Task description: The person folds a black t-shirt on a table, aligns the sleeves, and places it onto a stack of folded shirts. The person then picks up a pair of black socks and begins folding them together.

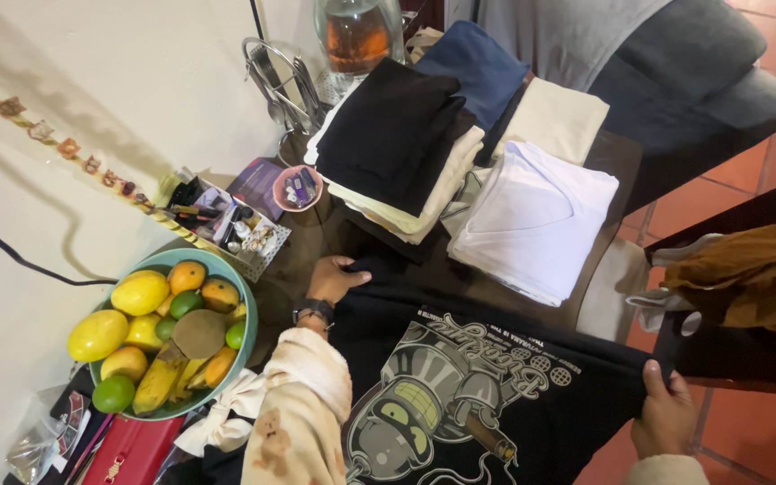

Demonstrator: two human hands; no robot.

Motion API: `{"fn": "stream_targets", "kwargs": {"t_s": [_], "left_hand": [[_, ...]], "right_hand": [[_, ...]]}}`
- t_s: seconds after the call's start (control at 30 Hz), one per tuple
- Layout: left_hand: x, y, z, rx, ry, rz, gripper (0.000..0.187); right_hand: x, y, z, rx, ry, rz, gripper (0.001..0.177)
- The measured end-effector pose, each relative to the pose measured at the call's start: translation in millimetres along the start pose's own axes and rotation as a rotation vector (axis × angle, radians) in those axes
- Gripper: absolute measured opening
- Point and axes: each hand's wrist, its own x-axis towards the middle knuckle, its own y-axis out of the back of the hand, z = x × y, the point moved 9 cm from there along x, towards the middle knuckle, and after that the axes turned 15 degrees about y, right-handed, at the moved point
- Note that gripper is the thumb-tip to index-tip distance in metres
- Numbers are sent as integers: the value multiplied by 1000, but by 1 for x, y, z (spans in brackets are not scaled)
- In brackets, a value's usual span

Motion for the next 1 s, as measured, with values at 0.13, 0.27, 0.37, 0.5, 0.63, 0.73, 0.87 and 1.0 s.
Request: {"fn": "stream_targets", "kwargs": {"t_s": [0.13,0.27,0.37,0.5,0.63,0.73,0.87,1.0], "left_hand": [[-9,17,7,37,32,226,38],[-16,25,29,-23,11,358,36],[-31,32,62,-187,-113,399,29],[-47,32,79,3,180,485,24],[-13,-5,44,-589,297,74,30],[8,-23,27,-899,250,-100,40],[8,-41,21,-886,145,-125,47],[-12,-45,42,-656,-80,-61,73]], "right_hand": [[0,-4,-1,20,17,-28,15],[7,5,6,-143,-35,0,17],[24,5,7,-202,31,-40,16],[30,10,14,-344,-17,-21,17],[31,12,26,-284,-167,-20,21],[32,3,28,-82,-160,-76,23],[16,-20,27,21,-193,-100,33],[0,-52,22,31,-250,-217,49]]}}
